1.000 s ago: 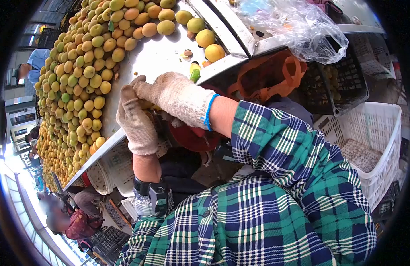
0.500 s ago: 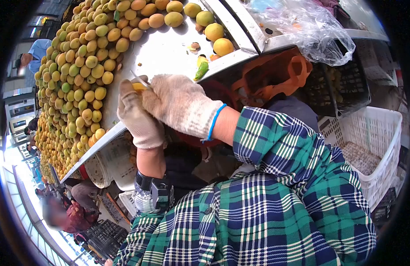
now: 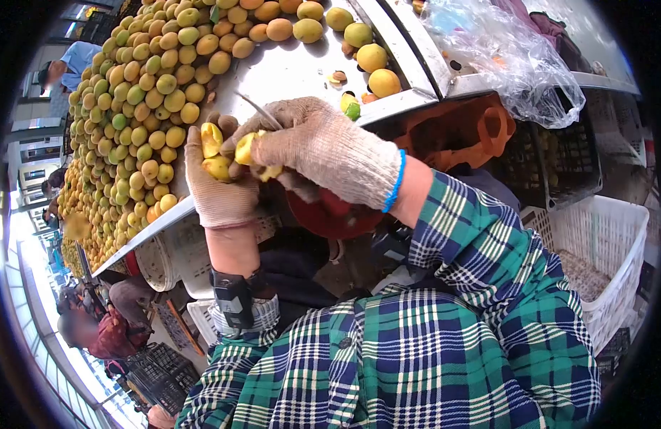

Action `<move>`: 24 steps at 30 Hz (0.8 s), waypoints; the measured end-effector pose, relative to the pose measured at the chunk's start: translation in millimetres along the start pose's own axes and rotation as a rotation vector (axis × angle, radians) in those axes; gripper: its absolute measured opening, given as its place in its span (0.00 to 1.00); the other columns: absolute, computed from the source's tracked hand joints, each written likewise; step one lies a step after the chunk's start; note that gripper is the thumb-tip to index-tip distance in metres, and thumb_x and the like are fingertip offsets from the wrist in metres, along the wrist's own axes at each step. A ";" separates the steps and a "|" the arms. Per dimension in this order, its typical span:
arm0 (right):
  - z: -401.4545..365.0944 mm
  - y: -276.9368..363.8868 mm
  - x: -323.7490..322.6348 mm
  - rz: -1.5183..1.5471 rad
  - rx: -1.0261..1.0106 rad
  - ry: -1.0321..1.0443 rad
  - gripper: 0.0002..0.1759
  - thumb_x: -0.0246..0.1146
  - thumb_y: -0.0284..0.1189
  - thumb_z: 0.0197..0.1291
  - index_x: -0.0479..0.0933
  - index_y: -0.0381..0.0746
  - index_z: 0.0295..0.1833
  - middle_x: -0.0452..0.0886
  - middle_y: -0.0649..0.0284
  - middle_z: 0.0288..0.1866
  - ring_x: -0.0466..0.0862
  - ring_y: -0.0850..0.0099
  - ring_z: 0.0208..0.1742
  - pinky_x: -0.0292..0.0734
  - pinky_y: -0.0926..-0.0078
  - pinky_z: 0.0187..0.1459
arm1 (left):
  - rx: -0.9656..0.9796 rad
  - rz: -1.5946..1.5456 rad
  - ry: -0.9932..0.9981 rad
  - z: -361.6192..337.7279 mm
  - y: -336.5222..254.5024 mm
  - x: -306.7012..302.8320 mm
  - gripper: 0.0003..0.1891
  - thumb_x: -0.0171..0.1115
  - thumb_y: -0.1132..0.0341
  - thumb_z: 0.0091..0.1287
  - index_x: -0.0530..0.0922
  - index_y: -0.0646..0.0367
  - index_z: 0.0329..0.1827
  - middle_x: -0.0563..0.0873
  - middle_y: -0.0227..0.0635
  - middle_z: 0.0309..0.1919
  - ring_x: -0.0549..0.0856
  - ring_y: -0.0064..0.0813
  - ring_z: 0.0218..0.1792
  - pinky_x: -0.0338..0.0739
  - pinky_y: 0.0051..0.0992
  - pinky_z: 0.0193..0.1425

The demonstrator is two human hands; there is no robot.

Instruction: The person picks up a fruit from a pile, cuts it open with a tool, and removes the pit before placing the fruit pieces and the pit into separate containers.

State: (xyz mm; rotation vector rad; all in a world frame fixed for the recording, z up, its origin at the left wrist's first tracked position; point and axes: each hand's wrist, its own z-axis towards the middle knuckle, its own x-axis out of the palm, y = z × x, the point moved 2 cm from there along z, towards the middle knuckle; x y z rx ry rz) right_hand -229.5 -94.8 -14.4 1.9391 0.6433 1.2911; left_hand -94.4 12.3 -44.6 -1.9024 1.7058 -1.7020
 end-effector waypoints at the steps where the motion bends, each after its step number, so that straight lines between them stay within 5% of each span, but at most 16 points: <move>1: -0.4 2.2 -3.1 -0.193 0.009 0.037 0.13 0.60 0.29 0.63 0.79 0.35 0.50 0.78 0.66 0.27 0.74 0.83 0.18 0.67 0.87 0.17 | -0.038 -0.063 0.123 2.4 -6.7 -3.1 0.22 0.48 0.48 0.74 0.75 0.57 0.53 0.81 0.37 0.42 0.79 0.22 0.31 0.70 0.14 0.21; 4: 4.3 5.0 -7.9 -0.604 0.021 0.093 0.15 0.59 0.28 0.60 0.80 0.35 0.52 0.82 0.63 0.31 0.79 0.79 0.23 0.73 0.83 0.23 | -0.051 -0.169 0.242 3.2 -23.3 -5.4 0.18 0.47 0.52 0.75 0.75 0.58 0.51 0.80 0.40 0.44 0.78 0.21 0.28 0.67 0.14 0.18; 7: 4.5 -3.2 -9.2 -1.167 0.009 0.238 0.22 0.63 0.34 0.54 0.79 0.35 0.54 0.85 0.52 0.42 0.85 0.62 0.44 0.79 0.69 0.49 | 0.058 -0.199 0.325 1.5 -50.7 -16.6 0.17 0.49 0.55 0.75 0.72 0.61 0.54 0.79 0.43 0.44 0.78 0.21 0.28 0.66 0.13 0.17; 12: 3.0 -3.7 -9.7 -1.227 -0.006 0.194 0.23 0.64 0.33 0.54 0.78 0.34 0.55 0.84 0.52 0.46 0.84 0.64 0.49 0.78 0.71 0.52 | 0.309 -0.180 0.094 -31.4 -111.0 -61.9 0.18 0.51 0.57 0.73 0.71 0.62 0.56 0.80 0.42 0.45 0.78 0.20 0.29 0.67 0.14 0.21; 14: 8.8 -9.5 -14.8 -1.168 -0.025 0.166 0.22 0.61 0.30 0.55 0.77 0.34 0.57 0.84 0.51 0.47 0.84 0.64 0.48 0.78 0.71 0.51 | 0.347 -0.128 -0.022 -46.8 -131.6 -103.8 0.17 0.50 0.58 0.73 0.71 0.61 0.57 0.82 0.40 0.44 0.77 0.20 0.29 0.66 0.14 0.23; 16: 8.1 -13.9 -18.2 -1.084 0.058 0.101 0.22 0.58 0.27 0.56 0.78 0.35 0.57 0.85 0.53 0.46 0.85 0.66 0.44 0.82 0.72 0.42 | 0.352 -0.138 -0.149 -60.9 -149.5 -156.3 0.19 0.45 0.57 0.74 0.72 0.65 0.55 0.82 0.41 0.43 0.78 0.23 0.30 0.67 0.17 0.23; 19: -0.1 -8.5 -12.8 -0.930 0.188 0.055 0.20 0.56 0.25 0.57 0.79 0.34 0.56 0.84 0.57 0.43 0.82 0.74 0.25 0.78 0.78 0.21 | 0.325 -0.206 -0.437 -77.5 -161.7 -229.7 0.23 0.39 0.50 0.74 0.75 0.62 0.49 0.83 0.42 0.38 0.79 0.24 0.27 0.67 0.18 0.21; 20: -0.2 -9.2 -10.4 -0.930 0.176 0.075 0.20 0.56 0.25 0.57 0.79 0.34 0.56 0.84 0.57 0.43 0.82 0.74 0.25 0.78 0.78 0.21 | 0.291 -0.219 -0.463 -78.2 -164.4 -255.5 0.24 0.38 0.51 0.74 0.76 0.63 0.45 0.83 0.43 0.36 0.80 0.25 0.27 0.70 0.19 0.22; 22: 0.7 -11.4 -10.2 -0.874 0.193 0.060 0.20 0.56 0.25 0.58 0.78 0.34 0.56 0.83 0.58 0.40 0.80 0.75 0.20 0.78 0.79 0.19 | 0.301 -0.080 -0.700 -72.0 -171.8 -311.1 0.25 0.38 0.51 0.74 0.76 0.64 0.41 0.85 0.42 0.36 0.81 0.31 0.28 0.77 0.26 0.30; 24: 4.8 -15.3 -13.8 -0.863 0.133 0.049 0.17 0.56 0.27 0.61 0.79 0.34 0.54 0.81 0.61 0.38 0.82 0.75 0.24 0.78 0.80 0.18 | 0.353 0.137 -0.779 -56.3 -170.2 -355.8 0.26 0.38 0.50 0.74 0.71 0.65 0.59 0.79 0.49 0.56 0.80 0.43 0.54 0.76 0.41 0.57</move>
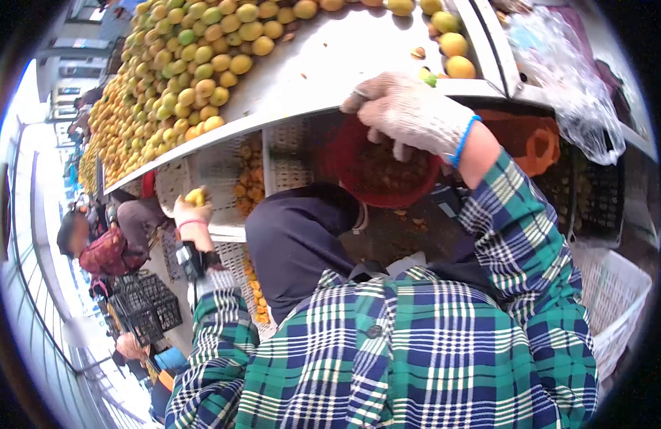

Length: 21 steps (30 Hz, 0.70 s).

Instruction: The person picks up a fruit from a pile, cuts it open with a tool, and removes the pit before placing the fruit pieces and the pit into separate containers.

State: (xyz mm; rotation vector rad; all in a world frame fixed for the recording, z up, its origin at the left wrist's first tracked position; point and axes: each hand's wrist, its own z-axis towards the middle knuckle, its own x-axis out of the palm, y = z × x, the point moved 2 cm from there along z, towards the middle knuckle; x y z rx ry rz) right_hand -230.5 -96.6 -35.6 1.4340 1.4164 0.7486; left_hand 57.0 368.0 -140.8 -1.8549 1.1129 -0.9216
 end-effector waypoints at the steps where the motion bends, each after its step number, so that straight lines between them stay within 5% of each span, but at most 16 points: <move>1: -0.5 3.0 -1.4 0.014 0.007 0.001 0.17 0.56 0.28 0.62 0.79 0.34 0.54 0.81 0.61 0.38 0.82 0.75 0.27 0.78 0.80 0.18 | -0.105 -0.084 -0.021 -7.9 -1.1 8.3 0.26 0.40 0.51 0.74 0.65 0.64 0.65 0.72 0.50 0.63 0.72 0.47 0.62 0.67 0.46 0.66; 2: -2.3 6.2 -2.2 0.026 0.018 -0.002 0.17 0.56 0.28 0.62 0.79 0.34 0.54 0.80 0.61 0.39 0.83 0.75 0.30 0.78 0.81 0.19 | -0.215 -0.167 -0.036 -29.7 0.6 23.9 0.28 0.42 0.53 0.74 0.60 0.63 0.70 0.65 0.51 0.70 0.63 0.50 0.71 0.58 0.51 0.74; 3: -3.9 7.0 -0.8 0.103 -0.025 -0.034 0.17 0.56 0.28 0.62 0.79 0.33 0.55 0.80 0.61 0.40 0.83 0.75 0.33 0.79 0.82 0.20 | -0.060 -0.087 -0.061 -82.4 -3.3 55.8 0.33 0.47 0.56 0.73 0.47 0.60 0.76 0.53 0.50 0.75 0.53 0.54 0.75 0.52 0.56 0.75; 6: 0.9 2.6 -6.0 0.198 -0.043 -0.073 0.17 0.56 0.28 0.62 0.78 0.33 0.55 0.80 0.62 0.39 0.83 0.75 0.34 0.79 0.83 0.21 | -0.052 -0.341 -0.031 -49.3 4.1 48.1 0.35 0.47 0.58 0.73 0.43 0.60 0.77 0.51 0.52 0.75 0.53 0.56 0.75 0.51 0.59 0.75; 7: -2.8 8.3 -5.6 0.263 -0.087 -0.086 0.18 0.55 0.28 0.63 0.77 0.33 0.56 0.80 0.61 0.39 0.83 0.76 0.33 0.79 0.83 0.22 | -0.037 -0.464 -0.010 -46.0 4.6 50.8 0.29 0.45 0.59 0.73 0.52 0.64 0.73 0.60 0.54 0.70 0.60 0.57 0.72 0.55 0.59 0.74; 10: -7.9 10.4 -13.9 0.546 -0.180 -0.058 0.18 0.54 0.29 0.63 0.76 0.33 0.56 0.79 0.60 0.38 0.82 0.77 0.31 0.76 0.85 0.20 | 0.054 -0.381 0.091 -60.0 3.8 62.9 0.26 0.45 0.58 0.74 0.59 0.65 0.68 0.67 0.52 0.65 0.69 0.50 0.67 0.65 0.54 0.71; 11: -10.5 14.5 -15.7 0.581 -0.171 -0.103 0.19 0.53 0.29 0.63 0.75 0.32 0.57 0.79 0.59 0.37 0.80 0.78 0.29 0.73 0.86 0.19 | 0.060 -0.293 0.157 -65.9 4.9 65.5 0.19 0.45 0.59 0.74 0.69 0.66 0.58 0.77 0.47 0.53 0.80 0.46 0.53 0.76 0.47 0.62; 12: -3.6 6.5 -21.1 0.724 -0.187 -0.070 0.19 0.55 0.29 0.61 0.75 0.31 0.56 0.79 0.59 0.36 0.79 0.78 0.28 0.71 0.84 0.19 | 0.050 -0.300 0.171 -86.9 3.6 68.0 0.19 0.45 0.59 0.74 0.69 0.66 0.58 0.77 0.47 0.53 0.80 0.46 0.53 0.76 0.47 0.62; 14: 8.0 -3.9 -23.2 1.026 -0.077 -0.109 0.19 0.58 0.28 0.59 0.75 0.32 0.55 0.79 0.59 0.36 0.79 0.76 0.27 0.72 0.82 0.19 | -0.008 -0.010 0.589 -165.0 17.5 137.3 0.17 0.48 0.58 0.74 0.73 0.63 0.54 0.80 0.45 0.47 0.82 0.42 0.45 0.81 0.39 0.53; 18: 4.6 2.8 -4.3 0.822 -0.045 -0.115 0.18 0.57 0.25 0.58 0.74 0.31 0.54 0.79 0.59 0.37 0.83 0.72 0.32 0.74 0.79 0.18 | -0.211 0.555 1.072 -309.0 53.0 214.3 0.18 0.53 0.58 0.73 0.75 0.65 0.55 0.80 0.40 0.48 0.83 0.33 0.44 0.82 0.29 0.44; 20: 8.7 -0.8 3.1 0.925 -0.079 -0.115 0.16 0.54 0.24 0.60 0.75 0.32 0.53 0.79 0.60 0.38 0.84 0.71 0.33 0.77 0.78 0.18 | -0.119 0.893 1.452 -325.6 82.3 225.7 0.19 0.56 0.60 0.72 0.74 0.66 0.58 0.81 0.38 0.49 0.84 0.29 0.43 0.82 0.25 0.42; 21: 9.1 1.3 2.5 0.897 -0.088 -0.146 0.16 0.52 0.24 0.63 0.76 0.33 0.54 0.79 0.60 0.39 0.83 0.72 0.32 0.79 0.79 0.19 | -0.203 0.870 1.443 -336.9 93.4 229.5 0.18 0.56 0.61 0.72 0.75 0.66 0.58 0.82 0.37 0.49 0.84 0.27 0.44 0.82 0.24 0.43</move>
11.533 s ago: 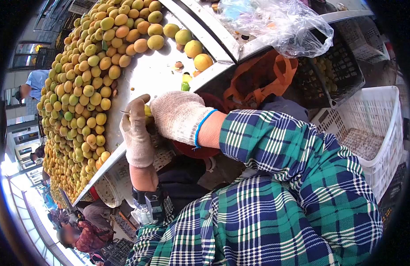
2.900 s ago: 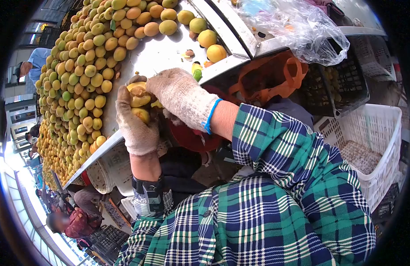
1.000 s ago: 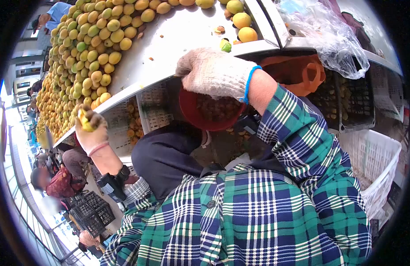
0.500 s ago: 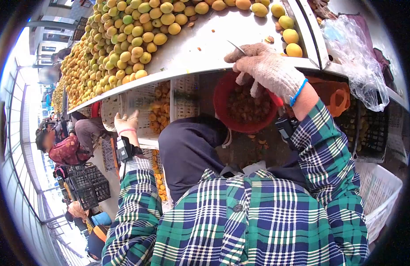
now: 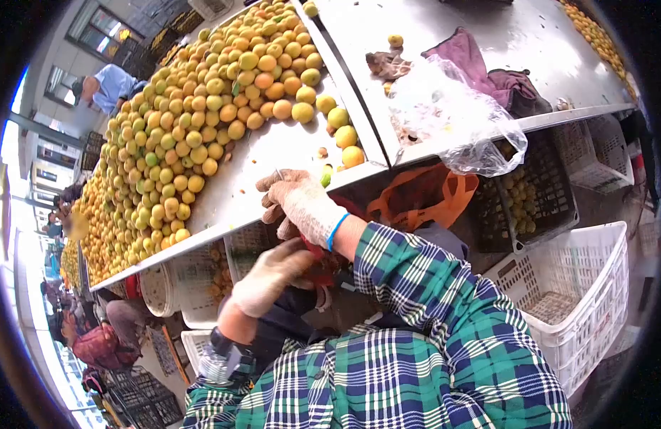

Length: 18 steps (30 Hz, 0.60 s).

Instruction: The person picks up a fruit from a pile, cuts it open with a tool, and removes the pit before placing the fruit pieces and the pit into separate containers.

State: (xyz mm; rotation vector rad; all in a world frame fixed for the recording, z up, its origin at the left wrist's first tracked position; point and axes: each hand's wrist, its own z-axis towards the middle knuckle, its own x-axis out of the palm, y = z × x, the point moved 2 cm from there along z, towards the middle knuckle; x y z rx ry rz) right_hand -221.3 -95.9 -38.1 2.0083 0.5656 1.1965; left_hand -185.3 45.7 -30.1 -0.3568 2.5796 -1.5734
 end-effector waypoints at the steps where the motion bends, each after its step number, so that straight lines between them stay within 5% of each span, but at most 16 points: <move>1: 2.6 0.2 -1.6 0.040 0.001 -0.032 0.15 0.53 0.23 0.61 0.75 0.35 0.53 0.77 0.62 0.33 0.80 0.73 0.26 0.75 0.75 0.14 | -0.038 -0.063 0.020 5.5 2.2 9.5 0.18 0.57 0.62 0.72 0.75 0.66 0.57 0.83 0.37 0.49 0.85 0.26 0.45 0.82 0.22 0.43; 7: -11.3 18.5 -12.7 0.269 -0.162 -0.045 0.18 0.56 0.27 0.64 0.74 0.33 0.58 0.79 0.60 0.40 0.83 0.72 0.34 0.79 0.79 0.20 | -0.089 -0.016 -0.076 27.2 7.6 1.9 0.16 0.58 0.64 0.71 0.76 0.66 0.56 0.86 0.34 0.43 0.84 0.23 0.44 0.78 0.23 0.50; 11: -2.3 8.7 -18.1 -0.017 -0.186 -0.237 0.18 0.62 0.31 0.62 0.72 0.34 0.54 0.78 0.59 0.40 0.82 0.74 0.35 0.77 0.76 0.23 | 0.035 -0.153 -0.240 45.3 -21.4 8.2 0.18 0.59 0.66 0.70 0.75 0.64 0.60 0.84 0.32 0.45 0.82 0.21 0.45 0.77 0.22 0.51; 15: -15.0 38.5 -34.0 0.182 -0.116 -0.252 0.15 0.62 0.32 0.63 0.73 0.34 0.51 0.79 0.59 0.40 0.84 0.72 0.36 0.80 0.76 0.27 | -0.088 0.161 0.094 59.1 -39.4 -13.0 0.16 0.60 0.66 0.69 0.78 0.65 0.56 0.84 0.28 0.41 0.81 0.18 0.41 0.76 0.20 0.48; 16: -18.1 45.1 -38.9 0.223 -0.231 -0.273 0.16 0.62 0.33 0.63 0.73 0.34 0.50 0.79 0.58 0.40 0.84 0.70 0.37 0.81 0.75 0.25 | -0.146 0.543 0.087 60.3 -70.0 -13.7 0.15 0.61 0.66 0.68 0.80 0.65 0.53 0.85 0.27 0.38 0.80 0.16 0.38 0.76 0.19 0.45; 18: -19.7 60.4 -57.4 0.234 -0.261 -0.344 0.16 0.61 0.33 0.63 0.73 0.33 0.50 0.79 0.58 0.40 0.84 0.68 0.38 0.81 0.74 0.25 | -0.075 0.716 -0.024 85.0 -88.0 -30.5 0.15 0.62 0.63 0.67 0.81 0.63 0.52 0.86 0.34 0.38 0.82 0.21 0.39 0.77 0.23 0.47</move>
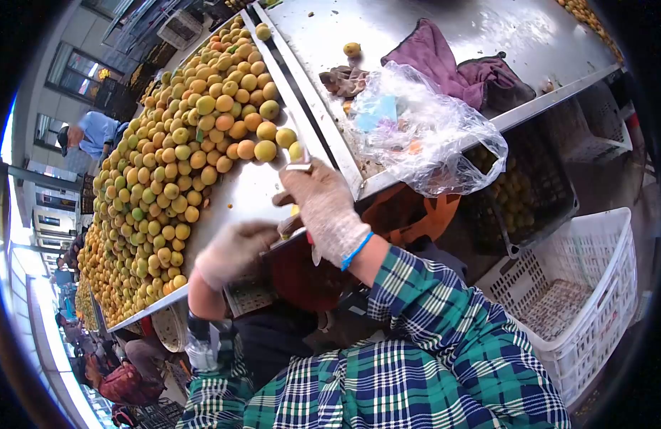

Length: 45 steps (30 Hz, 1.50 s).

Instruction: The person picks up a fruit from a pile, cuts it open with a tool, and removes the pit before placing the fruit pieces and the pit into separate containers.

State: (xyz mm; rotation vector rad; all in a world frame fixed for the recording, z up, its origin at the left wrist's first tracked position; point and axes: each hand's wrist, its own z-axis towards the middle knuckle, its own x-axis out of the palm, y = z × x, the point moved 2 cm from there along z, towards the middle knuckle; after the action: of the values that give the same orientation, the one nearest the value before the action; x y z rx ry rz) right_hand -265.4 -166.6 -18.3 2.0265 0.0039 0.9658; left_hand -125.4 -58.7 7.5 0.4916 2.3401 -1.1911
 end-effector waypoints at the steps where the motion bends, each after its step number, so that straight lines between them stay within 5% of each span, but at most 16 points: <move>1: 4.1 7.8 -4.2 0.055 -0.052 -0.013 0.16 0.61 0.33 0.63 0.73 0.33 0.50 0.79 0.58 0.40 0.84 0.68 0.37 0.81 0.75 0.25 | -0.001 0.108 -0.129 12.1 -11.9 -14.2 0.16 0.63 0.61 0.66 0.82 0.62 0.51 0.88 0.41 0.39 0.85 0.27 0.42 0.77 0.27 0.49; 3: 6.9 21.5 -11.9 0.087 -0.041 -0.091 0.15 0.60 0.33 0.63 0.74 0.32 0.48 0.78 0.57 0.42 0.84 0.68 0.34 0.80 0.76 0.22 | 0.108 0.226 -0.388 54.4 8.3 -38.1 0.20 0.63 0.63 0.64 0.77 0.62 0.58 0.86 0.46 0.43 0.85 0.38 0.45 0.78 0.31 0.52; 6: 12.2 34.7 -22.6 0.080 -0.005 -0.195 0.15 0.61 0.34 0.62 0.76 0.33 0.47 0.79 0.57 0.42 0.83 0.69 0.30 0.78 0.77 0.21 | 0.351 0.543 -0.581 100.0 -12.9 -45.9 0.31 0.62 0.68 0.60 0.65 0.53 0.69 0.73 0.45 0.65 0.76 0.45 0.61 0.73 0.37 0.63; 11: 19.3 33.4 -20.6 0.058 0.119 -0.152 0.13 0.60 0.34 0.62 0.77 0.35 0.46 0.81 0.58 0.38 0.81 0.70 0.27 0.75 0.77 0.20 | 0.497 0.824 -0.510 160.5 -15.3 -34.1 0.32 0.63 0.73 0.55 0.70 0.52 0.67 0.76 0.41 0.62 0.76 0.44 0.61 0.68 0.37 0.68; 15: 23.4 22.5 -22.8 0.110 0.113 -0.077 0.12 0.60 0.34 0.63 0.76 0.36 0.44 0.81 0.59 0.34 0.80 0.71 0.26 0.74 0.74 0.21 | 0.385 0.896 -0.462 168.6 -9.8 -34.4 0.28 0.66 0.70 0.54 0.76 0.53 0.61 0.82 0.40 0.53 0.78 0.43 0.54 0.72 0.36 0.61; 19: 25.5 19.0 -24.4 0.159 0.177 -0.081 0.12 0.59 0.34 0.64 0.76 0.35 0.43 0.80 0.59 0.34 0.79 0.72 0.25 0.73 0.74 0.21 | 0.424 0.598 -0.560 147.9 -1.8 -38.5 0.23 0.67 0.68 0.58 0.78 0.58 0.58 0.84 0.41 0.48 0.80 0.37 0.52 0.73 0.31 0.58; 21: 23.8 18.9 -23.4 0.162 0.178 -0.068 0.12 0.59 0.34 0.64 0.77 0.35 0.42 0.81 0.59 0.34 0.79 0.72 0.24 0.72 0.74 0.22 | 0.315 -0.482 -0.298 135.4 8.0 -40.8 0.19 0.64 0.67 0.63 0.77 0.64 0.57 0.83 0.35 0.46 0.80 0.28 0.50 0.73 0.25 0.56; 26: 19.3 18.1 -16.6 0.207 0.138 -0.063 0.12 0.62 0.33 0.64 0.76 0.34 0.42 0.79 0.58 0.26 0.78 0.71 0.18 0.73 0.72 0.14 | 0.370 -0.932 -0.119 104.7 13.0 -33.5 0.18 0.57 0.71 0.65 0.76 0.65 0.58 0.82 0.31 0.43 0.79 0.19 0.43 0.72 0.19 0.46; 31: 18.8 18.0 -17.7 0.259 0.149 -0.049 0.12 0.62 0.34 0.64 0.75 0.34 0.38 0.78 0.59 0.25 0.77 0.71 0.17 0.73 0.72 0.15 | 0.191 -0.434 -0.015 91.6 5.6 -15.9 0.26 0.65 0.75 0.58 0.74 0.64 0.62 0.83 0.35 0.48 0.81 0.22 0.42 0.77 0.25 0.49; 33: 19.7 17.6 -17.8 0.170 0.142 -0.068 0.12 0.62 0.34 0.63 0.75 0.34 0.38 0.78 0.60 0.25 0.76 0.71 0.16 0.72 0.72 0.15 | 0.316 -0.004 -0.033 96.4 11.0 -7.5 0.28 0.66 0.76 0.56 0.74 0.61 0.63 0.83 0.38 0.51 0.82 0.24 0.45 0.78 0.25 0.52; 35: 14.3 19.1 -15.9 0.111 0.113 -0.045 0.12 0.60 0.34 0.63 0.76 0.34 0.41 0.79 0.61 0.30 0.76 0.75 0.20 0.72 0.75 0.20 | 0.481 0.301 -0.158 90.3 10.2 1.3 0.28 0.65 0.76 0.54 0.75 0.59 0.62 0.78 0.46 0.60 0.81 0.42 0.55 0.75 0.33 0.61; 37: 13.6 18.7 -14.2 0.093 0.108 -0.017 0.12 0.60 0.34 0.63 0.76 0.34 0.41 0.80 0.61 0.30 0.77 0.75 0.20 0.73 0.77 0.20 | 0.545 0.566 -0.192 80.8 -3.5 5.5 0.26 0.63 0.77 0.55 0.76 0.58 0.61 0.78 0.47 0.59 0.78 0.47 0.59 0.71 0.36 0.65; 40: 17.4 17.7 -12.9 0.128 0.141 0.007 0.09 0.60 0.32 0.62 0.75 0.36 0.39 0.78 0.62 0.26 0.76 0.73 0.16 0.70 0.73 0.15 | 0.463 0.447 -0.138 82.5 22.5 0.4 0.22 0.60 0.80 0.59 0.79 0.57 0.58 0.78 0.47 0.60 0.76 0.45 0.62 0.72 0.35 0.65; 41: 17.5 18.0 -13.9 0.133 0.143 0.003 0.09 0.60 0.32 0.62 0.75 0.36 0.39 0.78 0.62 0.26 0.76 0.73 0.16 0.70 0.73 0.15 | 0.545 0.385 -0.187 81.5 27.7 -6.8 0.21 0.58 0.82 0.61 0.79 0.58 0.58 0.80 0.45 0.57 0.81 0.38 0.55 0.75 0.31 0.60; 44: 15.8 20.6 -17.6 0.030 0.091 -0.018 0.13 0.61 0.36 0.63 0.76 0.36 0.43 0.80 0.63 0.31 0.76 0.78 0.21 0.73 0.77 0.21 | 0.224 -0.039 -0.267 77.0 35.5 -27.0 0.21 0.56 0.83 0.65 0.76 0.63 0.62 0.84 0.38 0.49 0.82 0.20 0.44 0.77 0.20 0.51; 45: 16.6 18.4 -18.9 0.029 0.094 -0.018 0.13 0.61 0.36 0.63 0.76 0.36 0.43 0.80 0.63 0.31 0.76 0.78 0.21 0.73 0.77 0.21 | 0.336 -0.061 -0.382 90.4 55.4 -31.9 0.23 0.59 0.81 0.64 0.73 0.64 0.64 0.83 0.39 0.51 0.82 0.22 0.45 0.78 0.21 0.52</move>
State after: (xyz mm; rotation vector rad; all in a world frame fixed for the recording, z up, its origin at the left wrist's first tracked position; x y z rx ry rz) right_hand -274.3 -196.2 -22.5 2.1267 0.0105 0.9826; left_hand -49.1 -105.4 -57.8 0.2707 1.8539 -1.5636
